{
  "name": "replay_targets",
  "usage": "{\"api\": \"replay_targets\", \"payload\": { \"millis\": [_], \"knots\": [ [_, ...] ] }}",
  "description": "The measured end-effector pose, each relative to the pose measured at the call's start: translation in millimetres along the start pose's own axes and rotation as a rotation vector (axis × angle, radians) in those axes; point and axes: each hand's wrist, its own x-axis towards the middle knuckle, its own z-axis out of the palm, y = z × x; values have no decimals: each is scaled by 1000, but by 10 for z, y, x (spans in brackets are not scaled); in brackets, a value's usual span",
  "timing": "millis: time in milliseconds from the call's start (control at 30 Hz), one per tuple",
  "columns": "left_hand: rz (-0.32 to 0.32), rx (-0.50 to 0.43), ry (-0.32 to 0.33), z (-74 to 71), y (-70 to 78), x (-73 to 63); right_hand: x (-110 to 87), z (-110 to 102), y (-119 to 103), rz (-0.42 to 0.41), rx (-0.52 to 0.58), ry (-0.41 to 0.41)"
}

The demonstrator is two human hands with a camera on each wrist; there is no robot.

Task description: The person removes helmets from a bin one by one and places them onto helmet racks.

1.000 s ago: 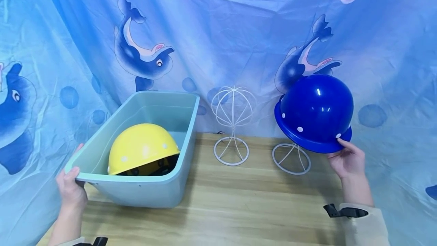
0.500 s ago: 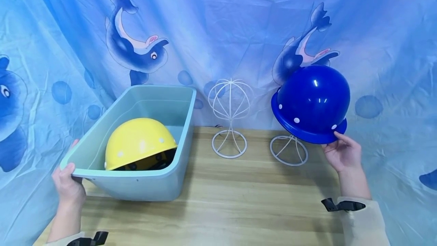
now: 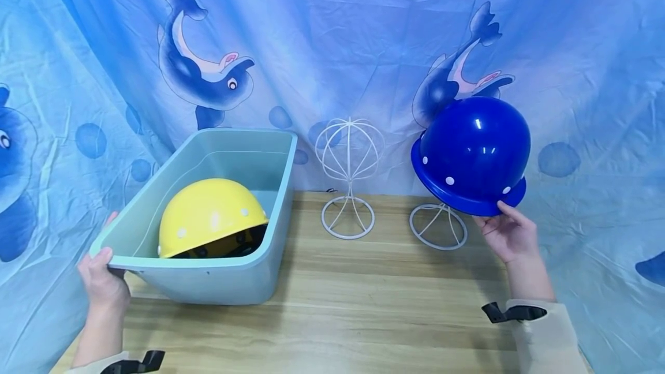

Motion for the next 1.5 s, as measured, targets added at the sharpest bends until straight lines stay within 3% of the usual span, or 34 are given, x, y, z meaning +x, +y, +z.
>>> {"api": "replay_targets", "payload": {
  "millis": [200,267,367,467,700,800,933,1100,1300,1367,1500],
  "knots": [
    [7,0,6,29,21,22,41,-96,140,88,-220,-239],
    [6,18,10,32,28,20,73,-141,197,134,-258,-331],
    [4,44,24,28,38,12,102,-212,318,193,-295,-403],
    [3,40,35,20,39,-6,112,-239,470,250,-302,-409],
    [20,-48,52,14,33,-58,156,-161,839,350,-421,-317],
    [5,-58,34,7,19,-70,195,-69,994,368,-399,-336],
    [-4,-74,27,-12,-24,-87,272,126,1244,421,-291,-378],
    [39,-113,17,2,-37,-82,449,449,1572,459,-268,-437],
    [39,-10,27,56,20,-46,704,882,1930,518,-387,-392],
    [47,-52,27,52,2,-41,765,1005,2023,531,-459,-364],
    [83,-117,13,51,-25,-35,867,1218,2238,485,-750,-300]
  ]
}}
